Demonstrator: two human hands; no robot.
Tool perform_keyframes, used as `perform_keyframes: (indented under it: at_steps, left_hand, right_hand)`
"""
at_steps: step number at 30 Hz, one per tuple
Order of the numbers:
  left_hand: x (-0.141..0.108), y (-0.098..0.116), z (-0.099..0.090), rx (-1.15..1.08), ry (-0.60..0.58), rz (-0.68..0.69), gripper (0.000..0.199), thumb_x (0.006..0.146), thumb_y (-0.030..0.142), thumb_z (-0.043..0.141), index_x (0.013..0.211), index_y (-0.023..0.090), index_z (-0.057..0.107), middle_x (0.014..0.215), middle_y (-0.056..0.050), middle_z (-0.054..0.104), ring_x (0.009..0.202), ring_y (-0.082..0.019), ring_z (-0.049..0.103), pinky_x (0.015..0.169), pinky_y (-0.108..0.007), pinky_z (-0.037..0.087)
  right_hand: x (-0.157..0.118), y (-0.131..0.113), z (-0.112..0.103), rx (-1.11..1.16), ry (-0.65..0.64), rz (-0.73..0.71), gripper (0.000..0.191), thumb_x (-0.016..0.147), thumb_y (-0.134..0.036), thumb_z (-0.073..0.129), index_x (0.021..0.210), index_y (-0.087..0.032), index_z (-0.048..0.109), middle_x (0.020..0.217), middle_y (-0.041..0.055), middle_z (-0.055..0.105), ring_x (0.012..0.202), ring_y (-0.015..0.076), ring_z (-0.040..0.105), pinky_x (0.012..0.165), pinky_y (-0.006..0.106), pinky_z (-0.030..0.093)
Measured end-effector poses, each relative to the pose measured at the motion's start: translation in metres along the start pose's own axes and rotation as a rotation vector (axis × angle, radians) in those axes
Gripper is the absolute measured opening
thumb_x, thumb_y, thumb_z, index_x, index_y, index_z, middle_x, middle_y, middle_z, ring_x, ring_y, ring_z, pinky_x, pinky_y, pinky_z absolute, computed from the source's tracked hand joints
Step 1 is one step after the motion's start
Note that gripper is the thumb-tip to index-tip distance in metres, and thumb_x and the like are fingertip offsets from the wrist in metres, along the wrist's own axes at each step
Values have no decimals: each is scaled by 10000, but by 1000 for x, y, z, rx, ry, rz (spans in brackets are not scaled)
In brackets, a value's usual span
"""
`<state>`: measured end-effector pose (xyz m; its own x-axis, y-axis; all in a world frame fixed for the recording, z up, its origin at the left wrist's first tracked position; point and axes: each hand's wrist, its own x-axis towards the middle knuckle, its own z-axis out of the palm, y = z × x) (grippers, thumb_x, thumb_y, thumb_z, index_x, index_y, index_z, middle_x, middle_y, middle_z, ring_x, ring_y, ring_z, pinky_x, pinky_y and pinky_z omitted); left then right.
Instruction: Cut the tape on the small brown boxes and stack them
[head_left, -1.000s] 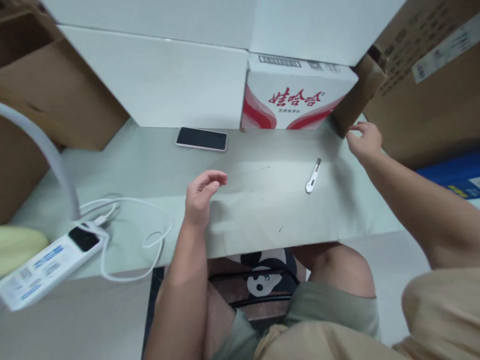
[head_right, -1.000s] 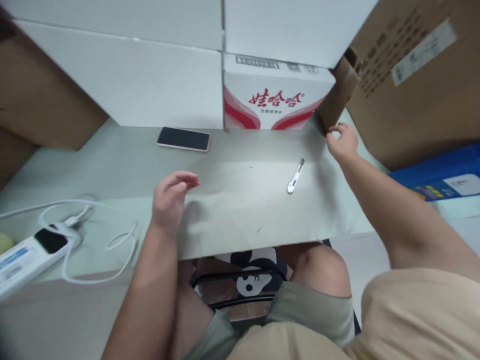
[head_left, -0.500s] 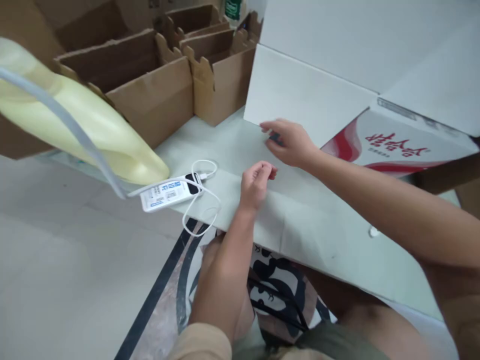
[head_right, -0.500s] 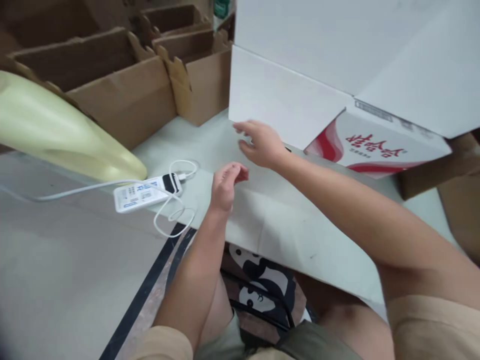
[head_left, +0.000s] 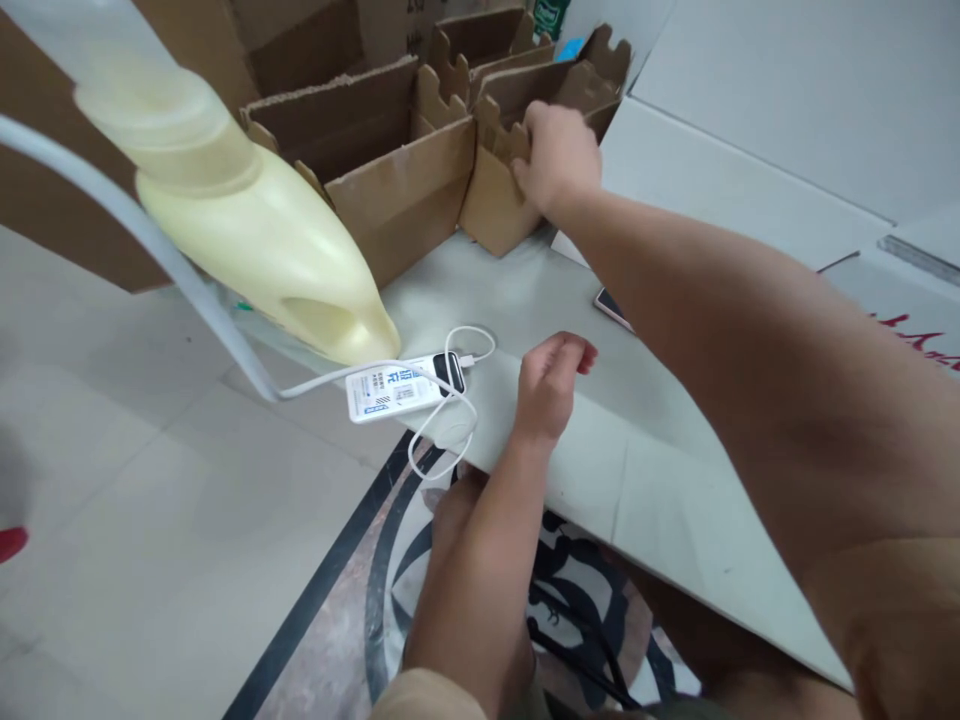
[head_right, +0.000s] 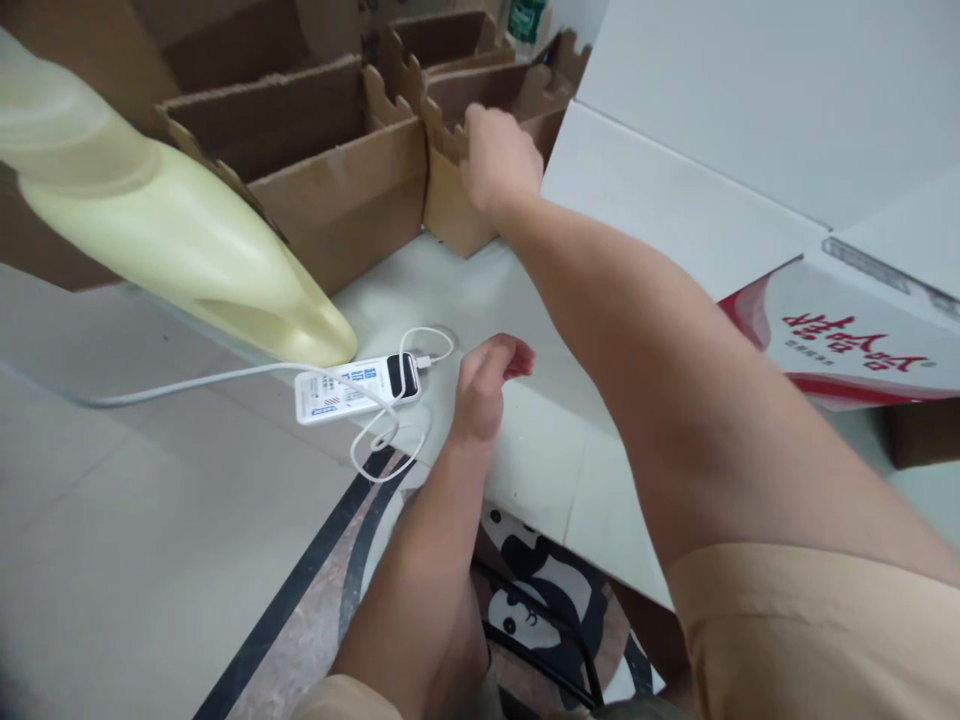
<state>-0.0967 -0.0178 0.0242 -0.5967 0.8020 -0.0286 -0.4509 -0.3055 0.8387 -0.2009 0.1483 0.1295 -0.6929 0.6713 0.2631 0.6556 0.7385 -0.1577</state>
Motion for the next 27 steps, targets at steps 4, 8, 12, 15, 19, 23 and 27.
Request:
perform_keyframes:
  at_steps: [4, 8, 12, 15, 19, 23, 27]
  left_hand:
    - [-2, 1, 1, -12, 11, 1, 262, 821, 388, 567, 673, 182, 633, 678, -14, 593, 681, -124, 531, 709, -282, 431]
    - [-3, -2, 5, 10, 23, 20, 223, 802, 333, 555, 646, 185, 616, 654, -5, 569, 652, -117, 511, 696, -277, 413]
    - [-1, -6, 6, 43, 186, 26, 155, 799, 283, 586, 671, 196, 577, 653, 15, 544, 645, -112, 503, 680, -259, 402]
    - [7, -10, 3, -93, 437, 38, 100, 799, 252, 554, 716, 209, 521, 696, 29, 528, 646, -103, 512, 641, -234, 394]
    - [18, -19, 1, -254, 621, 57, 71, 781, 230, 506, 726, 211, 465, 691, 43, 478, 610, -83, 505, 619, -215, 392]
    - [13, -31, 17, -140, 290, 56, 151, 794, 362, 581, 784, 212, 595, 737, 4, 618, 691, -111, 619, 656, -228, 458]
    - [-6, -50, 45, 90, -245, 148, 361, 821, 559, 650, 923, 226, 742, 981, -55, 750, 987, -198, 706, 846, -301, 547]
  right_hand:
    - [-7, 9, -37, 9, 104, -51, 180, 977, -139, 504, 1129, -119, 410, 1413, 153, 522, 1378, 284, 479, 1188, 526, 351]
    - [-31, 25, -87, 63, 230, -106, 103, 931, -154, 486, 1017, -182, 439, 1367, 93, 521, 1338, 263, 480, 1148, 442, 352]
    - [-103, 68, -114, 85, 382, -300, 126, 866, -164, 561, 991, -184, 555, 1102, 47, 621, 1117, 196, 596, 844, 314, 512]
    - [-187, 122, -115, 251, 562, -283, 91, 875, -229, 614, 958, -194, 601, 956, 35, 686, 708, 124, 635, 622, 294, 524]
    - [-302, 194, -100, 339, 688, -234, 322, 762, -539, 735, 909, -263, 658, 844, 81, 712, 720, 228, 666, 633, 411, 499]
    - [-382, 234, -75, 646, 860, 30, 423, 695, -657, 764, 681, -264, 608, 645, 67, 610, 588, 232, 592, 577, 428, 432]
    - [-422, 247, -50, 727, 929, 157, 337, 723, -562, 793, 919, -296, 728, 831, 85, 683, 780, 264, 662, 745, 476, 499]
